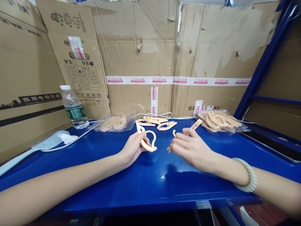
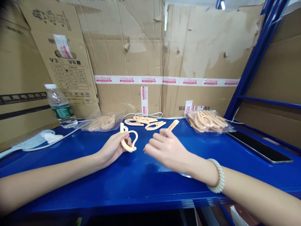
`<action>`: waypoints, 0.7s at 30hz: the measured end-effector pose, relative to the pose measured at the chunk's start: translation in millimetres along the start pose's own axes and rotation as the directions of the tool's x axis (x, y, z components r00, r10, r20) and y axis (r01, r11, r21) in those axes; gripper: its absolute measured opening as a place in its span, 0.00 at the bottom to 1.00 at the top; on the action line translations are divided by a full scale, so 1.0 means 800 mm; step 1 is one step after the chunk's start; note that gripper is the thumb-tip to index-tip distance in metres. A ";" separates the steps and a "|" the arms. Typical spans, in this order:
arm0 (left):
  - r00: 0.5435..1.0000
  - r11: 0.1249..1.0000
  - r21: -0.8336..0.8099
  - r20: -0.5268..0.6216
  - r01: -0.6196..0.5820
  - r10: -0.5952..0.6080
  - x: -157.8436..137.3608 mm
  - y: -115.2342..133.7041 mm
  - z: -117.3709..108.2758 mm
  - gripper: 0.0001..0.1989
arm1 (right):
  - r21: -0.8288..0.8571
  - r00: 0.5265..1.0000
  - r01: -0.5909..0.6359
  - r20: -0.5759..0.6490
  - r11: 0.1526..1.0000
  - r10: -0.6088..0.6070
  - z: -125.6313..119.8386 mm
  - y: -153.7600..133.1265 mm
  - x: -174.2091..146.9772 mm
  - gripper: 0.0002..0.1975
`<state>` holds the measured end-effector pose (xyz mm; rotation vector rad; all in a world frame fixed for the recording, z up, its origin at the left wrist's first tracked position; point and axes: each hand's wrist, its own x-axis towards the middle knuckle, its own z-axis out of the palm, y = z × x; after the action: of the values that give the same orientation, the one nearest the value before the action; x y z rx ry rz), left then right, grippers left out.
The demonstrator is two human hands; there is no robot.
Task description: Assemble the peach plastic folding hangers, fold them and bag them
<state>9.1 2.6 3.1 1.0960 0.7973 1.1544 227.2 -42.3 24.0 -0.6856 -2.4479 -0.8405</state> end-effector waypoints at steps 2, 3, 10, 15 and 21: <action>1.000 1.000 -0.021 -0.016 -0.003 0.002 0.002 0.002 -0.002 0.11 | 0.160 0.991 -0.130 -0.009 0.978 0.134 -0.007 0.026 -0.004 0.07; 1.000 1.000 -0.019 -0.011 0.001 -0.002 0.003 0.002 -0.002 0.11 | 0.204 0.982 -0.184 0.002 0.962 0.187 -0.009 0.039 -0.006 0.07; 1.000 0.999 -0.031 -0.005 0.014 -0.014 0.003 0.003 -0.002 0.11 | 0.356 0.956 -0.175 0.283 0.918 0.073 0.001 0.056 -0.010 0.09; 1.000 1.000 -0.019 -0.009 0.013 -0.014 0.006 0.002 -0.002 0.11 | 0.537 0.909 -0.268 0.416 0.800 0.026 0.017 0.037 -0.008 0.09; 1.000 1.000 -0.017 -0.005 0.024 -0.024 0.005 0.005 0.000 0.11 | 0.523 0.899 -0.307 0.433 0.795 0.063 0.009 0.055 -0.011 0.13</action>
<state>8.8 6.5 6.7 1.0673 0.8016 1.1420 257.8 -9.8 32.6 -0.8987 -2.7096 0.1757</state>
